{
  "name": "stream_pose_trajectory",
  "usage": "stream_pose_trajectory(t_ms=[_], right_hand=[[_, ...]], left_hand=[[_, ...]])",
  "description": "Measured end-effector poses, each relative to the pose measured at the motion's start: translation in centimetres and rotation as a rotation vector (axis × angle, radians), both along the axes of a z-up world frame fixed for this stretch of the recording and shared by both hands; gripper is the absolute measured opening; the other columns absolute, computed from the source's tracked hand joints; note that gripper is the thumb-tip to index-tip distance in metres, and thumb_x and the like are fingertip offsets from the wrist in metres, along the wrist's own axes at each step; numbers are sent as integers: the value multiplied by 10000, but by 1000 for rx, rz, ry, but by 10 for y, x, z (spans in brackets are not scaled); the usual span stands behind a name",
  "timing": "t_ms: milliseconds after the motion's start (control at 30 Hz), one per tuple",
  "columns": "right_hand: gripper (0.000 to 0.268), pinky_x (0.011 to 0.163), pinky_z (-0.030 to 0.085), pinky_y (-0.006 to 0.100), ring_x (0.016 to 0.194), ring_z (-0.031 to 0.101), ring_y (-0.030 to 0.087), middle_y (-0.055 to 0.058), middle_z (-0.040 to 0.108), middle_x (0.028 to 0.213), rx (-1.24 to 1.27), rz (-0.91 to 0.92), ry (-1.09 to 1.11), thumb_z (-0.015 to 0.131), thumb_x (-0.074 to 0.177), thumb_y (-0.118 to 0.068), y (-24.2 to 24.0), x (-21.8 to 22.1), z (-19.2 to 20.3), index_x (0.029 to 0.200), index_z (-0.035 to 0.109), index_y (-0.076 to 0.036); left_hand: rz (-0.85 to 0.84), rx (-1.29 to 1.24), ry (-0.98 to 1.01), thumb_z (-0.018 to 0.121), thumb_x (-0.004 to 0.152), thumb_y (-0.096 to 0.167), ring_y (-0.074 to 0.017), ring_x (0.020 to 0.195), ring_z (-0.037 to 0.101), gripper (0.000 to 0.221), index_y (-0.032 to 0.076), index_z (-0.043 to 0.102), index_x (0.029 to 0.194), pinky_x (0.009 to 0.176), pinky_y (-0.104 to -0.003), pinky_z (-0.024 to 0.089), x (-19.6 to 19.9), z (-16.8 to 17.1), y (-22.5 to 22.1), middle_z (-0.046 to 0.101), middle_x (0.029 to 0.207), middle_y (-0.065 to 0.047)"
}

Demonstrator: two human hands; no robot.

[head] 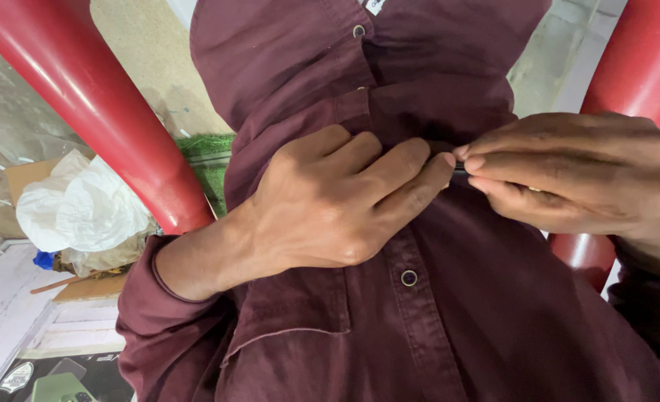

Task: The person uses a screwdriver to remove screws from a disassembled smartphone, then places the back cover onto the device and presses the edges to secure it. The person then wipes the back of the phone with a cloth.

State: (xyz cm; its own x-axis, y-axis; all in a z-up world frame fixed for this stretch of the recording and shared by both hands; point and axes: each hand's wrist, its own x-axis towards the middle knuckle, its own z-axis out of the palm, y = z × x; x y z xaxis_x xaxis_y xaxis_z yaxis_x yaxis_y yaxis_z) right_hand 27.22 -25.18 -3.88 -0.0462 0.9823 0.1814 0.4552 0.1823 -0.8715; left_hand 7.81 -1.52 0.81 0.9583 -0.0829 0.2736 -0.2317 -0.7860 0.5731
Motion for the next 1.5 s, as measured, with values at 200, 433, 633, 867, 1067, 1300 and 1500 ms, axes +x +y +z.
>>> stream_pose_trajectory(t_ms=[200, 433, 633, 867, 1067, 1300, 1500], right_hand=[[121, 731, 564, 220, 809, 718, 152, 137, 712, 994, -26, 11, 71, 613, 1070, -45, 0, 5, -11, 1152, 684, 8], [184, 789, 602, 227, 919, 781, 181, 163, 754, 1114, -284, -261, 372, 657, 1070, 6, 6, 17, -14, 1252, 689, 0], [356, 774, 628, 232, 899, 755, 152, 156, 753, 1049, -367, -315, 475, 800, 855, -37, 19, 6, -13, 1187, 687, 25], [298, 677, 609, 178, 808, 756, 114, 150, 770, 1054, -310, -410, 534, 769, 932, 24, 24, 7, -14, 1225, 711, 20], [226, 928, 630, 307, 1012, 745, 214, 210, 727, 1177, -164, -558, 963, 607, 1109, -16, 97, 25, -1, 1296, 651, 104], [675, 1200, 463, 356, 1399, 560, 226, 179, 561, 1505, -209, -455, 877, 663, 1018, -33, 184, 36, 36, 1601, 350, 104], [1146, 1202, 478, 358, 1459, 504, 228, 131, 437, 1599, -120, -493, 504, 823, 824, 39, 232, 52, 71, 1688, 71, 15]], left_hand=[[-5, -58, 4, 748, 919, 127, -116, 765, 626, 262, 20, 755, 1158, 613, -263, 489, 1, -8, 2, 707, 1093, -41], [209, -518, 150, 767, 1071, 88, -183, 930, 748, 147, 19, 741, 1198, 767, -281, 603, 4, -21, 17, 749, 1114, -86], [353, -756, 202, 732, 1067, 103, -173, 915, 764, 137, 21, 740, 1177, 794, -257, 600, 6, -25, 21, 765, 1113, -95], [475, -890, 252, 724, 1044, 103, -136, 925, 750, 154, 30, 751, 1177, 822, -233, 586, 10, -22, 25, 779, 1086, -84], [739, -1293, 155, 677, 1057, 129, -84, 943, 680, 232, -29, 735, 1217, 838, -223, 562, 42, -30, 41, 758, 1077, -58], [851, -1581, -106, 631, 1088, 164, -99, 961, 669, 307, -78, 688, 1268, 860, -232, 559, 100, -39, 84, 745, 1101, -84], [750, -1467, -153, 605, 1095, 209, -109, 1007, 685, 343, -57, 644, 1309, 873, -258, 591, 157, -17, 112, 726, 1158, -125]])
